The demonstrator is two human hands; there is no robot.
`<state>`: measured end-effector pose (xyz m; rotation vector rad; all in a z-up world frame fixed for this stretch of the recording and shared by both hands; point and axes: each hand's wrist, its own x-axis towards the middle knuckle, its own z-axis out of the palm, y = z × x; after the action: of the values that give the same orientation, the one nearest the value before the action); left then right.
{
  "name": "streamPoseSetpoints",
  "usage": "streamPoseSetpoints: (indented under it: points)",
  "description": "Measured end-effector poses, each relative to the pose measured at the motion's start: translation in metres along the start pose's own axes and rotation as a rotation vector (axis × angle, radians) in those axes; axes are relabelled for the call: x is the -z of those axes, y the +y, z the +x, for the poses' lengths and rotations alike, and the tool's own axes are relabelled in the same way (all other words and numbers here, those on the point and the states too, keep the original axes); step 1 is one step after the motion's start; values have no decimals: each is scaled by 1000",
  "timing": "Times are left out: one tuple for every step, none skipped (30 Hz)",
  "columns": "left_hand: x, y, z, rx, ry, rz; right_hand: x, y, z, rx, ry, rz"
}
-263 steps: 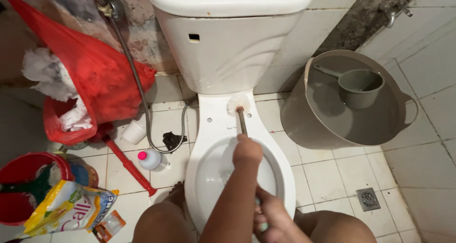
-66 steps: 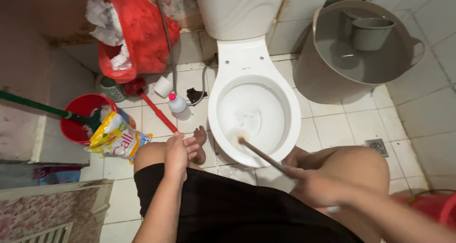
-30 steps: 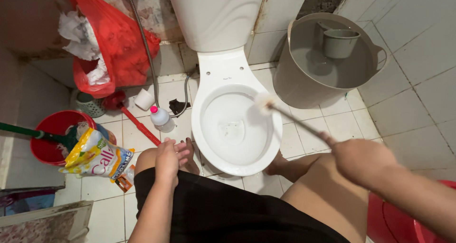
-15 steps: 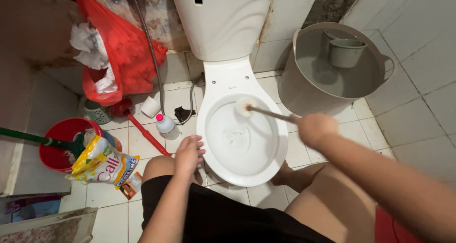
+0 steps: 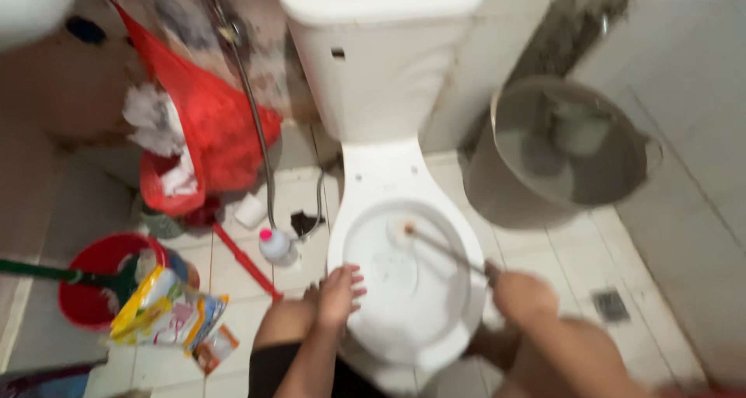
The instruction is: The person cleans a toilet bowl using a toilet brush and cleaning agents. They scrub the interior of the bowl, add liquid cleaner and powdered detergent, and rinse the bowl with a handheld bidet sprayer.
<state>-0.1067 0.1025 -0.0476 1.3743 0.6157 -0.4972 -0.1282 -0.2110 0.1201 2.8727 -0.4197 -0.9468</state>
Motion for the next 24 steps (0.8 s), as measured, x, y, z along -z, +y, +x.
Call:
streamPoseSetpoints:
  points:
    - [-3, 10, 11, -6, 12, 23, 10, -17, 1, 3, 16, 41]
    - [0, 25, 21, -225, 29, 166, 27, -32, 4, 38, 40, 47]
    - [5, 43, 30, -441, 50, 311, 45, -41, 2, 72, 63, 52]
    - [9, 52, 30, -633, 63, 463, 57, -47, -8, 97, 62, 55]
    - [11, 67, 32, -621, 112, 497, 75, -52, -13, 109, 56, 9]
    - [13, 93, 42, -619, 166, 528, 102, -58, -11, 122, 61, -37]
    - [14, 122, 51, -616, 220, 559, 128, -65, -10, 136, 67, -83]
    - [15, 152, 60, -596, 232, 486, 152, -74, -9, 158, 60, -132]
    - [16, 181, 67, -576, 244, 412, 174, -83, -7, 179, 53, -181]
    - [17, 206, 71, -621, 289, 428, 191, -90, -6, 195, 40, -229]
    - [20, 230, 76, -665, 335, 443, 204, -99, -5, 220, 29, -288]
    - [21, 254, 82, -709, 378, 458, 215, -106, -2, 242, 18, -346]
    - [24, 278, 89, -802, 461, 531, 225, -112, 3, 263, 7, -404]
    - [28, 300, 96, -889, 542, 603, 232, -115, 7, 280, 18, -398]
    - [34, 324, 107, -885, 544, 577, 236, -117, 11, 297, 30, -392]
    - [40, 344, 118, -874, 544, 553, 237, -119, 15, 315, 35, -388]
    - [47, 362, 131, -933, 749, 567, 237, -120, 21, 315, 22, -388]
    - [53, 379, 144, -991, 954, 579, 238, -121, 27, 314, 7, -389]
    - [61, 394, 157, -926, 971, 518, 240, -123, 33, 313, -7, -387]
    - [70, 415, 171, -872, 991, 450, 245, -126, 41, 314, -7, -390]
    - [79, 432, 183, -818, 1008, 381, 251, -128, 47, 314, -8, -390]
    - [86, 449, 193, -813, 1023, 399, 259, -132, 53, 322, -8, -389]
    - [90, 464, 202, -807, 1038, 417, 267, -135, 58, 327, -2, -394]
    - [94, 475, 209, -799, 1054, 437, 273, -139, 61, 329, 6, -392]
